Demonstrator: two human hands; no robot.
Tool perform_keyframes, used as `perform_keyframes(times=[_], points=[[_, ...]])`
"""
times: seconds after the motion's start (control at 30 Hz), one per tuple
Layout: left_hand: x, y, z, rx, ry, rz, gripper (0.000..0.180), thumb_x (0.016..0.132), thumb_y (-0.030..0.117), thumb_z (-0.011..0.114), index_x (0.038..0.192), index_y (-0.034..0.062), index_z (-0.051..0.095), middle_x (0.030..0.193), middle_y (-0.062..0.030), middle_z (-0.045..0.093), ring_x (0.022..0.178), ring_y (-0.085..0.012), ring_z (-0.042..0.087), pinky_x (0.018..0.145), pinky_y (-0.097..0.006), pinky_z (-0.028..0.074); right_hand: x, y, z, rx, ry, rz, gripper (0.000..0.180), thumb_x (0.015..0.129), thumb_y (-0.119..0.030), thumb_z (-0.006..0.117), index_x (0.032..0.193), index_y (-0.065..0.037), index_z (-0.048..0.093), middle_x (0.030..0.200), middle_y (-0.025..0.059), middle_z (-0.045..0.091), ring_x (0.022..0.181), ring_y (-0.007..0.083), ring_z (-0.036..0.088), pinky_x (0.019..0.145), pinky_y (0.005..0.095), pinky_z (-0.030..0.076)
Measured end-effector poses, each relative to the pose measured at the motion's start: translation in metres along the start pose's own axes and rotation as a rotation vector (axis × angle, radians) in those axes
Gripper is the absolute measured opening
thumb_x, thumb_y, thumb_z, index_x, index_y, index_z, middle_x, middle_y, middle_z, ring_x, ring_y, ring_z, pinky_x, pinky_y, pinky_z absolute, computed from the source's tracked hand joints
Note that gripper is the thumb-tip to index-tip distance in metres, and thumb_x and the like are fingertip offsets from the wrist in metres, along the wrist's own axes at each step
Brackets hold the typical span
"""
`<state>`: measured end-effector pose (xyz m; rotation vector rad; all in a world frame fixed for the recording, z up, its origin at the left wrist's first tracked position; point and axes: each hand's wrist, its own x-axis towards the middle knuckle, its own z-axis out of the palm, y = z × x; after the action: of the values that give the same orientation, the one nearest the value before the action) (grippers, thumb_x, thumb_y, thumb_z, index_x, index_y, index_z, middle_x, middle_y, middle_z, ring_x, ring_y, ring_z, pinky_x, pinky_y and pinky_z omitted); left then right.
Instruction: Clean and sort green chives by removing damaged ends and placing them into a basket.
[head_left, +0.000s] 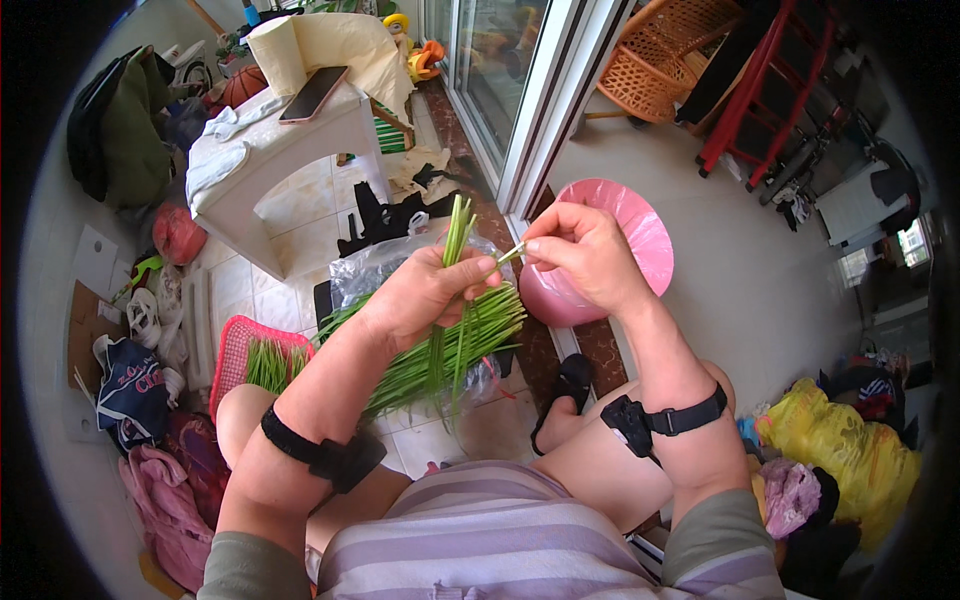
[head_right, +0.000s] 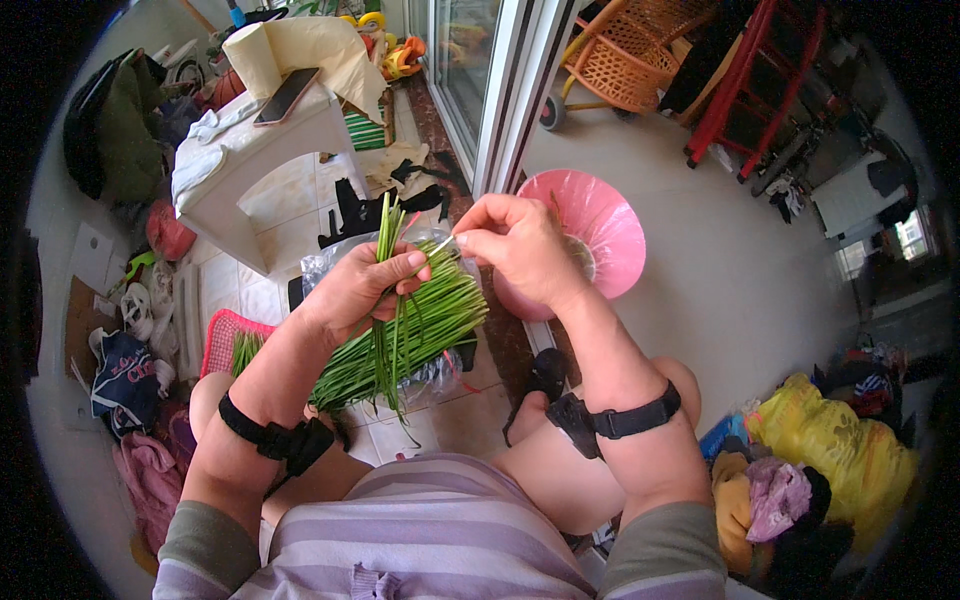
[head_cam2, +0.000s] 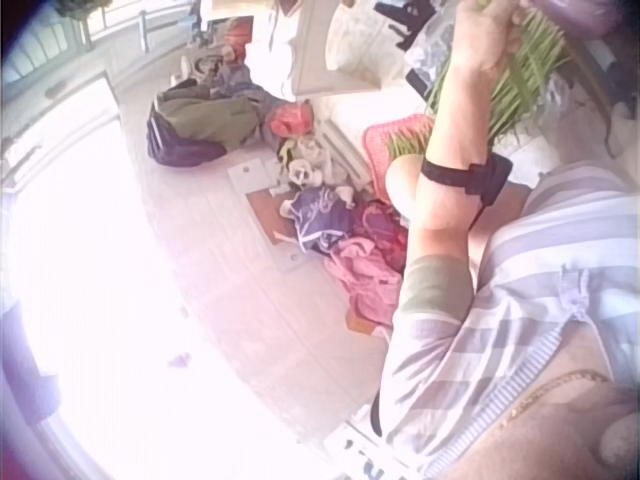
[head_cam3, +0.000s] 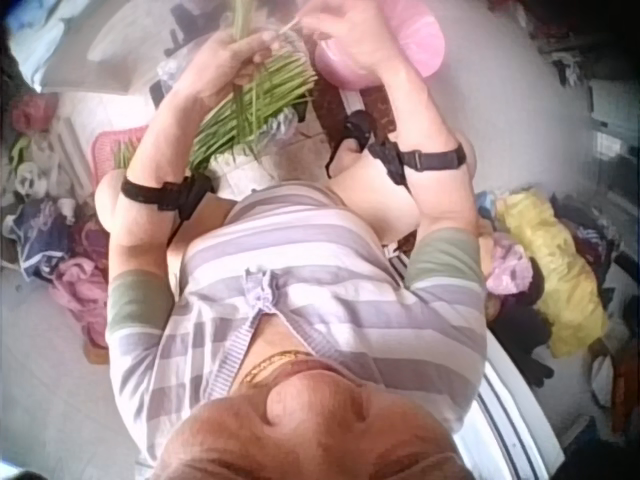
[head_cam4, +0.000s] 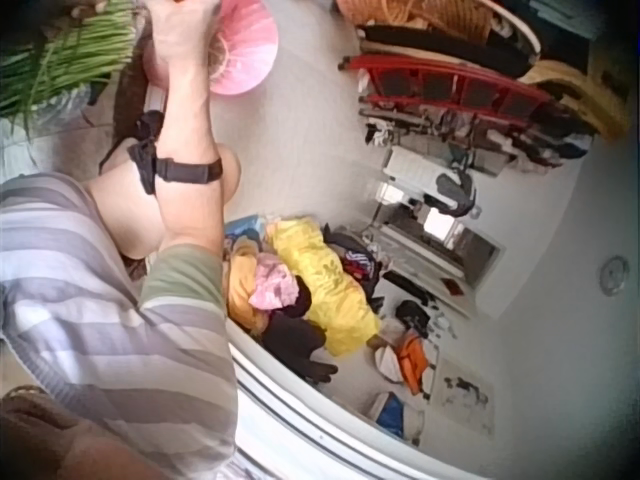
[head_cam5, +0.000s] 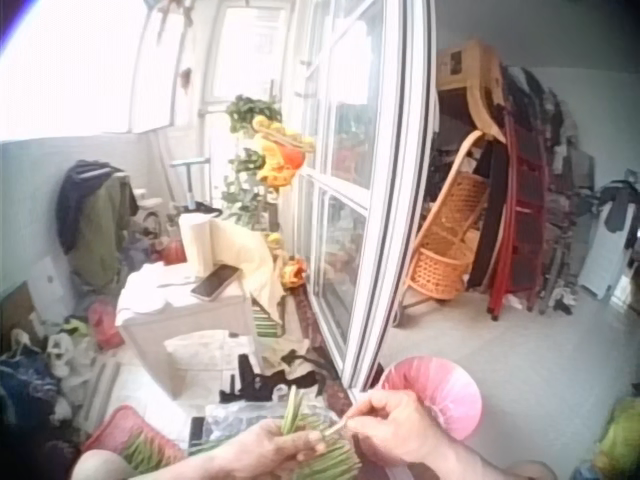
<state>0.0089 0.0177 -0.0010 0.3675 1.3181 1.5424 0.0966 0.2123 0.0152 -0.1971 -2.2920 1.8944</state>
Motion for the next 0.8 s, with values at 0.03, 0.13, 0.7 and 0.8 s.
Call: perform_keyframes(times=[0.03, 0.13, 0.7, 0.8], points=[[0.0, 0.0, -0.001, -0.005, 0.009, -0.003, 0.019, 0.091, 0.028, 0.06, 0.086, 0.0088, 0.061, 0.066, 0.0058, 0.046, 0.048, -0.0028, 0.032, 0.043, -0.019, 0.022, 0.0, 0.0, -0.001, 0.002, -0.002, 0.001, 0.008, 0.079, -0.004, 0.063, 0.084, 0.001, 0.065, 0.075, 0.0022, 0.064, 0.069, 0.0069, 0.059, 0.062, 0.0213, 0.047], [0.003, -0.002, -0.001, -0.001, -0.014, 0.01, 0.019, 0.091, 0.026, 0.06, 0.086, 0.0083, 0.061, 0.066, 0.0059, 0.046, 0.048, -0.0027, 0.032, 0.044, -0.019, 0.022, -0.002, -0.004, -0.012, 0.118, 0.086, 0.003, 0.006, 0.082, -0.005, 0.062, 0.085, -0.001, 0.065, 0.075, 0.0016, 0.063, 0.067, 0.0068, 0.058, 0.062, 0.0203, 0.048], [0.005, -0.004, 0.008, 0.187, 0.095, 0.059, 0.021, 0.092, 0.027, 0.059, 0.085, 0.0076, 0.061, 0.064, 0.0057, 0.044, 0.048, -0.0035, 0.032, 0.044, -0.02, 0.023, -0.012, -0.015, -0.056, -0.917, 0.532, 0.246, 0.02, 0.08, -0.013, 0.056, 0.094, -0.009, 0.069, 0.089, 0.0109, 0.068, 0.081, 0.0323, 0.064, 0.073, 0.0383, 0.05], [0.007, -0.003, 0.011, 0.209, 0.093, 0.067, 0.021, 0.092, 0.027, 0.059, 0.085, 0.0071, 0.061, 0.064, 0.0061, 0.044, 0.048, -0.0034, 0.032, 0.044, -0.021, 0.024, -0.008, 0.01, -0.05, -0.361, 0.302, 0.057, 0.019, 0.079, -0.015, 0.065, 0.091, -0.001, 0.069, 0.079, 0.008, 0.069, 0.072, 0.0132, 0.063, 0.069, 0.0266, 0.049]])
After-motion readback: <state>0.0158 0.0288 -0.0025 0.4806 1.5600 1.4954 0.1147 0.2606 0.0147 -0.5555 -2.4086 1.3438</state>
